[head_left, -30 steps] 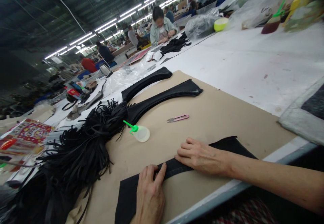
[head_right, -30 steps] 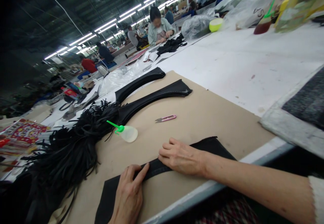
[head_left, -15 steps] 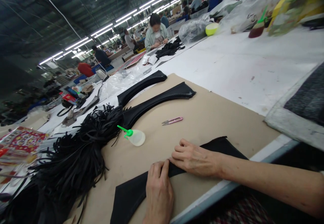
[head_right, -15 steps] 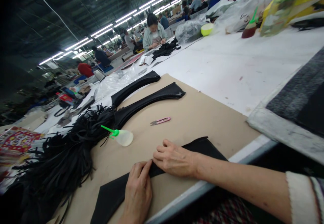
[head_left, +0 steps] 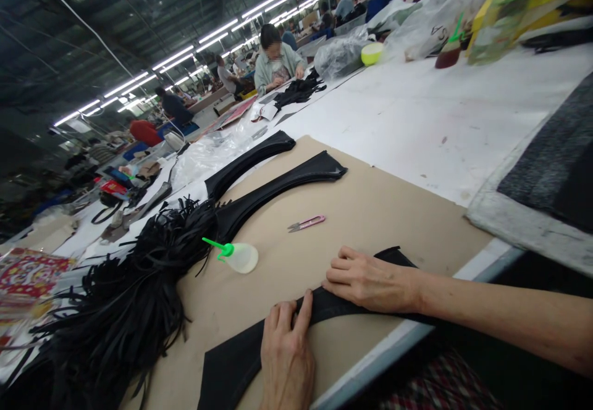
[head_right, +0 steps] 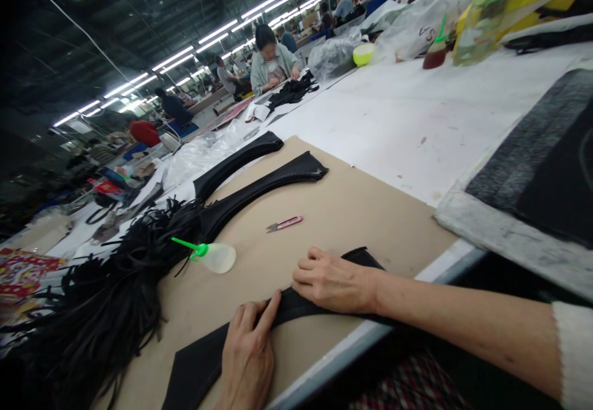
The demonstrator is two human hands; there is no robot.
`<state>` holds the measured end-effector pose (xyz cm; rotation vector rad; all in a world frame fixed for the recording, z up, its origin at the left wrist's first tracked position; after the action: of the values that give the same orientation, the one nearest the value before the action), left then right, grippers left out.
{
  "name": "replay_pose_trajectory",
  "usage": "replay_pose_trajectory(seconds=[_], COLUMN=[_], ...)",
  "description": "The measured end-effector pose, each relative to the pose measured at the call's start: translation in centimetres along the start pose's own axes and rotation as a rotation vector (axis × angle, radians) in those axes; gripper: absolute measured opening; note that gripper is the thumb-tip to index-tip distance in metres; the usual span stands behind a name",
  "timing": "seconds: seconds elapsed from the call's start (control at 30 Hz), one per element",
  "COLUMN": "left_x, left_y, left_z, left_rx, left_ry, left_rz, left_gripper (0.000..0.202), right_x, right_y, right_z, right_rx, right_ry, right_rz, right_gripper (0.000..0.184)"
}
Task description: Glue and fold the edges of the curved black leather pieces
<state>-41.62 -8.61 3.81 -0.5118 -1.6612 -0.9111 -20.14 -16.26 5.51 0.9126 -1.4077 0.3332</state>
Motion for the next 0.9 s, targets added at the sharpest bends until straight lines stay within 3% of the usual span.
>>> replay_pose_trajectory(seconds=[0.33, 0.57, 0.77, 0.9], left_x=[0.2, 0.8, 0.9, -0.1], left_y=[0.1, 0.3, 1.9, 2.8], left_z=[-0.8, -1.1, -2.6, -4.8], left_rx=[-0.012, 0.101, 0.147, 0.147], left_ry=[0.080, 0.069, -0.224, -0.333], left_rz=[-0.031, -0.085, -0.124, -0.065], left_gripper=[0.063, 0.062, 0.047, 0.041], right_x=[0.3, 0.3, 0.7, 0.9], right_y=[-0.6, -1.6, -1.3, -1.4], right_z=[-0.5, -0.6, -0.5, -0.6], right_rx=[0.004, -0.003, 0.008, -0.013], right_ry=[0.037, 0.033, 0.000, -0.003], right_rz=[-0.018, -0.017, -0.018, -0.024], right_gripper=[0.016, 0.016, 0.016, 0.015])
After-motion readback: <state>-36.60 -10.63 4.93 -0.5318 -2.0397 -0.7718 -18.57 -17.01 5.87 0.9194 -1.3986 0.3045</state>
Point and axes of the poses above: each hand's wrist, its own y-axis towards the middle knuckle, its own x-axis out of the back of the hand, z = x × y, the point moved 2 cm from there along y, towards the middle knuckle, and after that the axes turned 15 degrees about x, right-handed, at the moved point
